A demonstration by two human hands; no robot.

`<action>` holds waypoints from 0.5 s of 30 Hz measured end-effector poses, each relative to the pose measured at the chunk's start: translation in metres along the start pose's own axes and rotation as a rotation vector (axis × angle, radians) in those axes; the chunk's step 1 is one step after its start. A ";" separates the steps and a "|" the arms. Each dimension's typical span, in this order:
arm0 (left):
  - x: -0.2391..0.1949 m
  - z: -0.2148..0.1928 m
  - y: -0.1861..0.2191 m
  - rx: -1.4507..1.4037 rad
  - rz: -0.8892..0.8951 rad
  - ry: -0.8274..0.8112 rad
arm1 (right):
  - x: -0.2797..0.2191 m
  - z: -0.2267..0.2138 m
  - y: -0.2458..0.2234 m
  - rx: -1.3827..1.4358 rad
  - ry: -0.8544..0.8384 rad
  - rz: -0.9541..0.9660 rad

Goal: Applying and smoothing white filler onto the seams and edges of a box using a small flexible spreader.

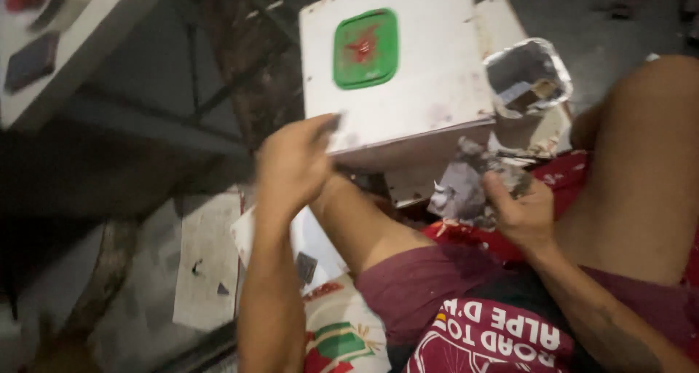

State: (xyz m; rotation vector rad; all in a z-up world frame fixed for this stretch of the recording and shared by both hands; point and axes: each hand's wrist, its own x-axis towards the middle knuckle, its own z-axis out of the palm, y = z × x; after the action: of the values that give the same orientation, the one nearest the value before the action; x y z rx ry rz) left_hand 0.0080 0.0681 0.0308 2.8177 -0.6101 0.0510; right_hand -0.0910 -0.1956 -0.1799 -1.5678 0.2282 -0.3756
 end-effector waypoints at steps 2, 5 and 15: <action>-0.023 -0.007 0.019 -0.253 0.104 0.180 | -0.010 -0.006 -0.018 -0.053 0.076 0.173; -0.056 0.020 0.052 -0.600 0.182 0.266 | -0.003 0.010 -0.059 0.601 0.267 0.317; -0.098 0.077 0.088 -1.029 0.048 0.027 | 0.004 -0.016 -0.079 0.034 0.165 -0.152</action>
State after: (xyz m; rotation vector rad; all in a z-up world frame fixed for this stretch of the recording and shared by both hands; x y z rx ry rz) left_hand -0.1189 0.0099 -0.0308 1.8029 -0.4927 -0.1688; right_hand -0.1001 -0.2090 -0.1007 -1.5265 0.2291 -0.6258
